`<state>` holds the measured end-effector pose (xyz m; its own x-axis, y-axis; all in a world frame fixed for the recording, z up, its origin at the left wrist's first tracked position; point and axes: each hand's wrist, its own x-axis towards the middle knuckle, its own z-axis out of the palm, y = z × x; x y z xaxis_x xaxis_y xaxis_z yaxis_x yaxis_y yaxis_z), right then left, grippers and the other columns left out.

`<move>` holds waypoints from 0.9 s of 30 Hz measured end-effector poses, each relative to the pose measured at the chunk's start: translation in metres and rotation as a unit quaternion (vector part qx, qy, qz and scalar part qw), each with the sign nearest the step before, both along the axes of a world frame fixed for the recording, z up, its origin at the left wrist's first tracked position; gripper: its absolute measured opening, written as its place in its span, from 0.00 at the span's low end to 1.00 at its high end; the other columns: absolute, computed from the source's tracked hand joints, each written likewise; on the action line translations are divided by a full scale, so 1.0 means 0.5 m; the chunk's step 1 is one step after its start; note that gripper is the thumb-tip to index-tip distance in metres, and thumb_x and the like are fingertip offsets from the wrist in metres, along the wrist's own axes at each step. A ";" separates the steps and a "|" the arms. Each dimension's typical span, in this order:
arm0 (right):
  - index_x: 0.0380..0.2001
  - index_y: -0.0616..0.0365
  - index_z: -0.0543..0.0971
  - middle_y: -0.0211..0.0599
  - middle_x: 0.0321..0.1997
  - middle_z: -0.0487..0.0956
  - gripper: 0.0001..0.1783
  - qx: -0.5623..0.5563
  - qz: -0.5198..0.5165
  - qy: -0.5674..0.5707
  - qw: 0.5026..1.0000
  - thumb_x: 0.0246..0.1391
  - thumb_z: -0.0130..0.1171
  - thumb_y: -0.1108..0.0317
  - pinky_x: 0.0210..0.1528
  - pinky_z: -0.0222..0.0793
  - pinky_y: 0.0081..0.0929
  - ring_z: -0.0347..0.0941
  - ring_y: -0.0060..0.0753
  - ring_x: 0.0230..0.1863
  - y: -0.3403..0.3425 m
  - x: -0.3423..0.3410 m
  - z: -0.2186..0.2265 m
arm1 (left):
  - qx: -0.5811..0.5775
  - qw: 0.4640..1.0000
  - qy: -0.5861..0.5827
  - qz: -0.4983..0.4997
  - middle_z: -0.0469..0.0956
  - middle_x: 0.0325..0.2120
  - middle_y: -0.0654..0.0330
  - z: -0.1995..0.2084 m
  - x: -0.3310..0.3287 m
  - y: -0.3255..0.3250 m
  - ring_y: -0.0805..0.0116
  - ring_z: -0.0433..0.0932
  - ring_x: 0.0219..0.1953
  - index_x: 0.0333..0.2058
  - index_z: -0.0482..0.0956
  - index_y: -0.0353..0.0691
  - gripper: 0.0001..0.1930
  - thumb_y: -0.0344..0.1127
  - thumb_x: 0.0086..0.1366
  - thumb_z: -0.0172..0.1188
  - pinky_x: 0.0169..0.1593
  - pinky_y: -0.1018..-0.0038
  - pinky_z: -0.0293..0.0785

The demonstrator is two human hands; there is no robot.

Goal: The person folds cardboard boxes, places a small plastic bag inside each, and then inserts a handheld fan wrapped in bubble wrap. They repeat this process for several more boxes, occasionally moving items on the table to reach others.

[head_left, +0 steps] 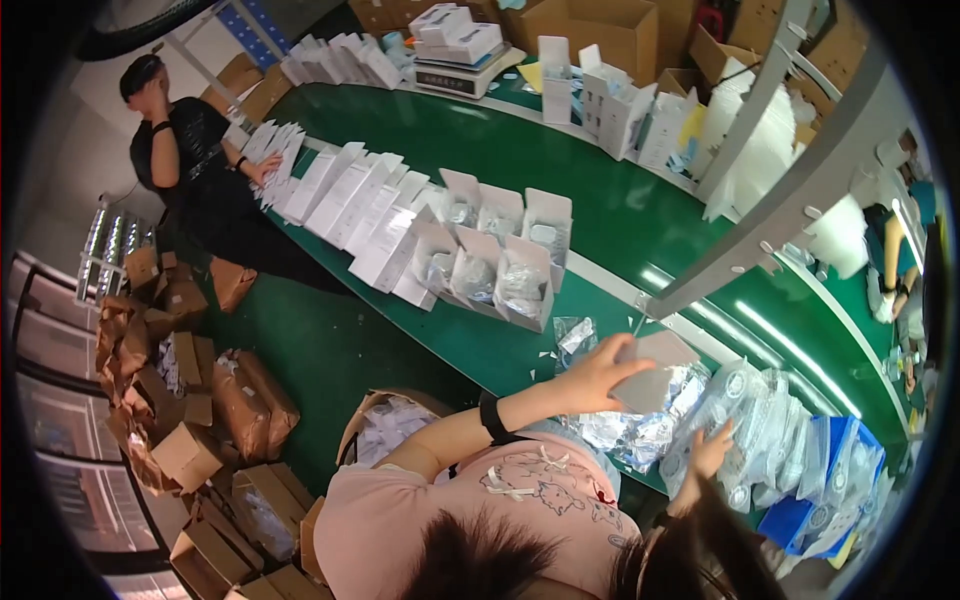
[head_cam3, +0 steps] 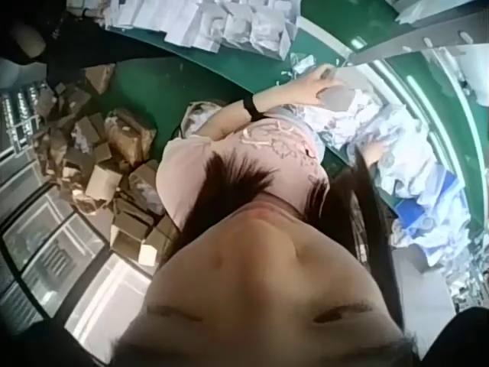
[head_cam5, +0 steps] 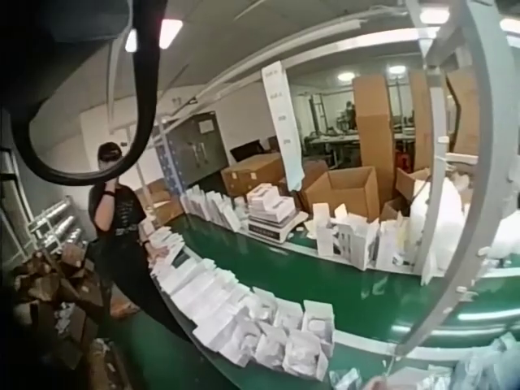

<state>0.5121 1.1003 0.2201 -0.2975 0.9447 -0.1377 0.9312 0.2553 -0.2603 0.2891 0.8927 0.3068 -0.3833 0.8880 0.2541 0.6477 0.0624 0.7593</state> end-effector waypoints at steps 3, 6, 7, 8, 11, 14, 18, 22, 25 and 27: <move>0.54 0.58 0.59 0.53 0.43 0.66 0.36 0.118 0.035 0.073 0.990 0.37 0.56 0.68 0.47 0.59 0.40 0.61 0.54 0.47 -0.014 0.023 -0.033 | -0.043 0.999 -0.031 -0.007 0.52 0.50 0.47 -0.057 -0.008 0.011 0.48 0.58 0.51 0.47 0.62 0.46 0.36 0.30 0.35 0.68 0.51 0.65 0.61; 0.54 0.61 0.58 0.52 0.45 0.66 0.39 0.139 0.083 0.142 0.977 0.32 0.57 0.71 0.50 0.58 0.38 0.61 0.53 0.47 -0.032 0.019 -0.029 | -0.037 0.998 -0.042 0.016 0.52 0.51 0.44 -0.090 -0.019 0.018 0.45 0.56 0.53 0.45 0.62 0.45 0.35 0.31 0.34 0.68 0.53 0.64 0.58; 0.54 0.59 0.58 0.51 0.46 0.67 0.41 0.108 0.075 0.151 0.980 0.30 0.59 0.73 0.49 0.59 0.39 0.62 0.52 0.48 -0.039 0.017 -0.028 | -0.039 0.998 -0.054 0.015 0.52 0.51 0.43 -0.108 -0.020 0.025 0.44 0.56 0.53 0.44 0.62 0.45 0.35 0.31 0.33 0.68 0.54 0.63 0.57; 0.54 0.59 0.58 0.50 0.45 0.67 0.43 0.083 0.067 0.172 0.979 0.29 0.61 0.73 0.48 0.60 0.40 0.62 0.52 0.47 -0.050 0.003 -0.012 | -0.035 0.998 -0.042 0.021 0.54 0.51 0.43 -0.109 -0.019 0.023 0.44 0.56 0.53 0.44 0.62 0.44 0.35 0.31 0.32 0.69 0.54 0.62 0.57; 0.56 0.51 0.56 0.53 0.47 0.63 0.44 0.007 0.045 0.110 0.993 0.29 0.61 0.72 0.47 0.61 0.38 0.60 0.54 0.48 -0.062 -0.026 0.046 | -0.017 0.998 -0.041 0.046 0.56 0.50 0.42 -0.092 -0.011 0.010 0.44 0.56 0.53 0.43 0.61 0.42 0.36 0.31 0.31 0.70 0.54 0.61 0.56; 0.54 0.52 0.56 0.49 0.46 0.64 0.40 0.040 0.022 0.231 0.972 0.32 0.58 0.71 0.47 0.61 0.35 0.62 0.48 0.48 -0.069 -0.013 0.100 | -0.020 0.999 -0.011 0.035 0.56 0.50 0.43 -0.098 -0.002 0.004 0.45 0.57 0.53 0.41 0.60 0.40 0.35 0.31 0.31 0.70 0.54 0.61 0.56; 0.50 0.55 0.58 0.46 0.46 0.63 0.35 0.070 0.009 0.511 0.857 0.35 0.58 0.69 0.48 0.59 0.30 0.62 0.38 0.48 -0.099 -0.064 0.222 | 0.026 0.998 -0.044 0.044 0.57 0.51 0.43 -0.137 -0.007 -0.012 0.47 0.58 0.52 0.40 0.58 0.39 0.35 0.32 0.32 0.70 0.53 0.63 0.57; 0.52 0.57 0.55 0.40 0.46 0.62 0.35 -0.031 -0.086 0.767 0.636 0.40 0.58 0.69 0.53 0.54 0.29 0.59 0.35 0.49 -0.171 -0.219 0.228 | 0.004 0.983 -0.148 0.111 0.58 0.50 0.42 -0.143 -0.006 -0.017 0.49 0.61 0.51 0.39 0.57 0.38 0.36 0.33 0.32 0.71 0.53 0.64 0.57; 0.51 0.54 0.59 0.41 0.45 0.63 0.33 0.089 -0.040 0.635 0.766 0.39 0.59 0.68 0.53 0.55 0.31 0.59 0.40 0.50 -0.229 -0.285 0.184 | 0.068 0.986 -0.083 0.128 0.60 0.48 0.42 -0.145 -0.005 -0.033 0.51 0.64 0.48 0.40 0.56 0.38 0.37 0.34 0.32 0.72 0.50 0.64 0.60; 0.49 0.53 0.62 0.42 0.45 0.63 0.31 0.086 0.056 0.584 0.805 0.38 0.60 0.67 0.53 0.55 0.34 0.58 0.42 0.51 -0.236 -0.291 0.180 | 0.058 0.986 -0.073 0.139 0.61 0.48 0.42 -0.143 -0.002 -0.035 0.52 0.65 0.47 0.40 0.56 0.38 0.37 0.33 0.33 0.72 0.49 0.64 0.62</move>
<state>0.3667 0.9822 0.3103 -0.2138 0.8780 0.4282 0.0450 0.4467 -0.8935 0.2883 0.8750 0.2353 -0.6481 0.7115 0.2716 0.5013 0.1302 0.8554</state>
